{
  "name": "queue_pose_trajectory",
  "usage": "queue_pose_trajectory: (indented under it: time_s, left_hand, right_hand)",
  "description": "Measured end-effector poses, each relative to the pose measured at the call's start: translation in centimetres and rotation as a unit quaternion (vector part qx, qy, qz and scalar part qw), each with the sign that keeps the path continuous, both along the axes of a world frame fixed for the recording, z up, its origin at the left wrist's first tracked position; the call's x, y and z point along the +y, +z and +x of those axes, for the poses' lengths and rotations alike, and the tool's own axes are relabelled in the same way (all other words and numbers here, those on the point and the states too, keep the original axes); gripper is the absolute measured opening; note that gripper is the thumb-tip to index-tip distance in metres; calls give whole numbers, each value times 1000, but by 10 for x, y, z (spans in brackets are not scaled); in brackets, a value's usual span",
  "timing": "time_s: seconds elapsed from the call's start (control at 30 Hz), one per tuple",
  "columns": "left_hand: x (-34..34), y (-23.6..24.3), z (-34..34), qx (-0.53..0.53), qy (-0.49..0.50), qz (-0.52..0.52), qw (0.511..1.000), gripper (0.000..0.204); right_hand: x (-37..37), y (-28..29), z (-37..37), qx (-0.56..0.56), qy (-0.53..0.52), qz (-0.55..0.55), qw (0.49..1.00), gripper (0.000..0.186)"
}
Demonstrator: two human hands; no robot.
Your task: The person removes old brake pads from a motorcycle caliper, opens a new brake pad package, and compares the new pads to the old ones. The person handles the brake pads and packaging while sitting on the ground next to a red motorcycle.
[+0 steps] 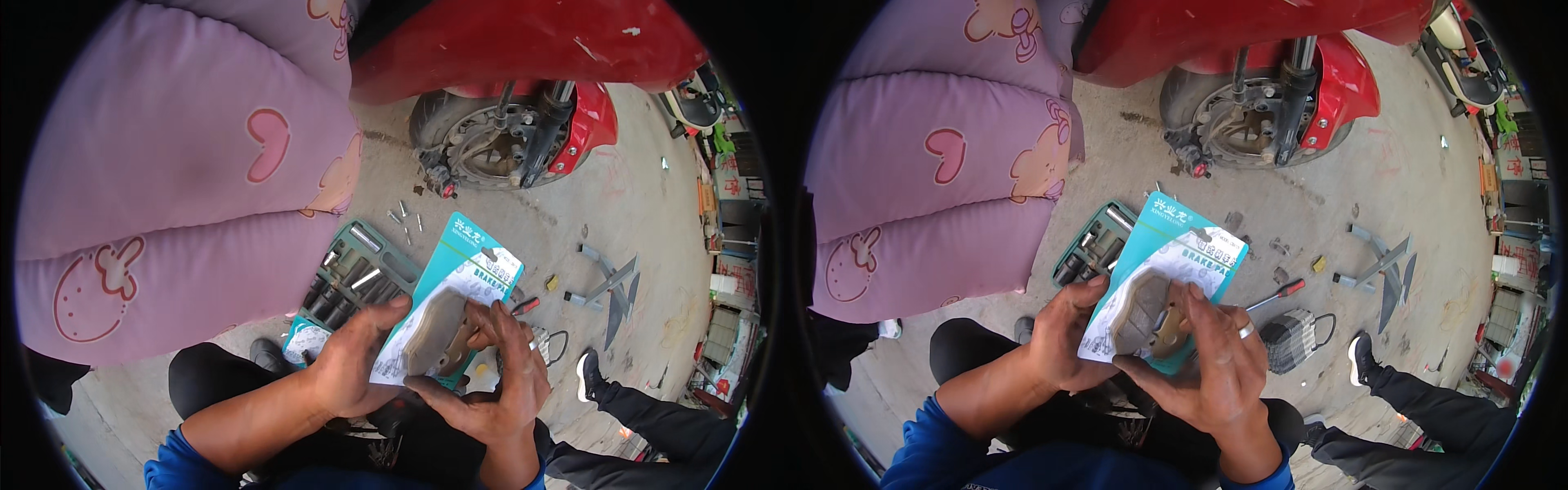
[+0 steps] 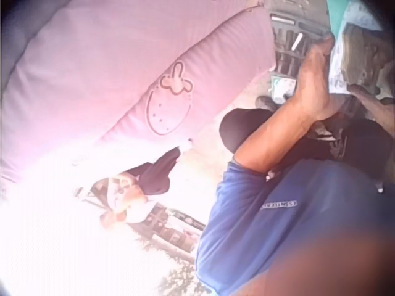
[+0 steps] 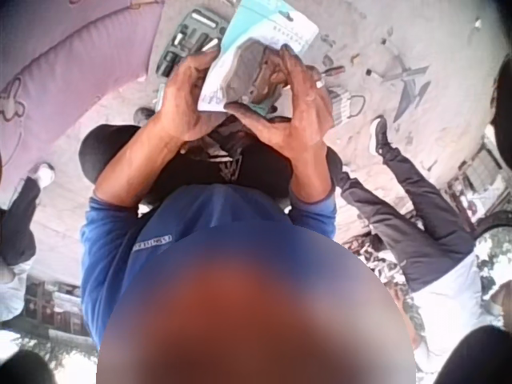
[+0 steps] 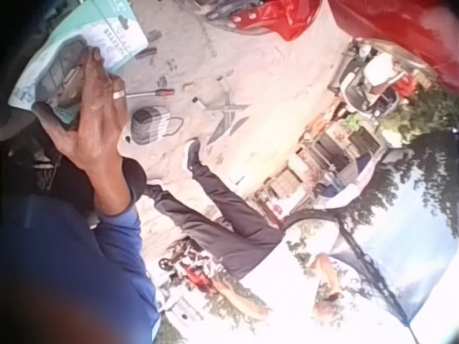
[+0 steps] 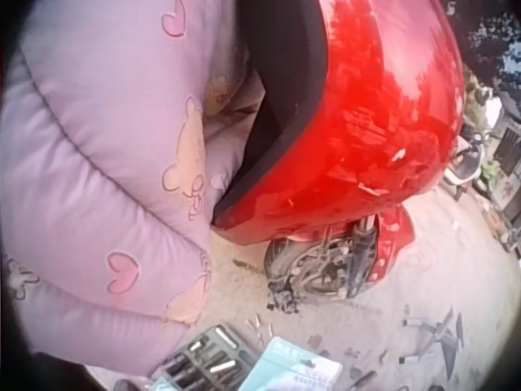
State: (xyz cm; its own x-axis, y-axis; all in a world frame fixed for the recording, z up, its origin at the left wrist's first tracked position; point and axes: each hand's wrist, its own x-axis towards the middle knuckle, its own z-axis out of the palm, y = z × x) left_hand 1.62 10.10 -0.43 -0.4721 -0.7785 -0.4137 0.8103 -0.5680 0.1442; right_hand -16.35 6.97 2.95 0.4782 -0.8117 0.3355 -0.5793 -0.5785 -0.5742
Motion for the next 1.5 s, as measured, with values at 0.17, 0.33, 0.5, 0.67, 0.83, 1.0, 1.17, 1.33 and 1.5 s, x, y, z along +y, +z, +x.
queue_pose_trajectory:
  time_s: [0.17,0.33,0.5,0.67,0.83,1.0,1.17,1.33,1.5]
  left_hand:
    - [-5,-6,-2,23,5,52,998,63]
    - [-4,-10,-2,24,3,36,999,64]
    - [-6,-9,-1,37,-19,-11,999,71]
    - [-12,-13,0,75,-13,-8,997,76]
    - [-10,-20,0,50,-6,3,999,74]
    - [-11,-27,3,-19,-32,19,999,67]
    - [-16,-31,-4,-64,-62,-26,996,54]
    - [-19,-32,-10,-208,-113,-152,960,40]
    - [-19,-37,-9,-231,-105,-140,957,40]
  right_hand:
    - [-4,-2,0,1,4,12,1000,89]
    - [-1,-3,-2,11,-2,29,1000,88]
    - [-11,-7,-18,-226,-25,137,964,91]
    - [-24,4,-51,-560,-68,309,766,101]
    - [-27,1,-63,-571,-101,449,680,95]
    - [-19,-13,-63,-514,-148,477,697,78]
    - [-11,-25,-70,-432,-140,532,715,59]
    - [0,-32,-78,-453,-98,497,734,37]
    - [4,-34,-89,-483,-71,554,674,28]
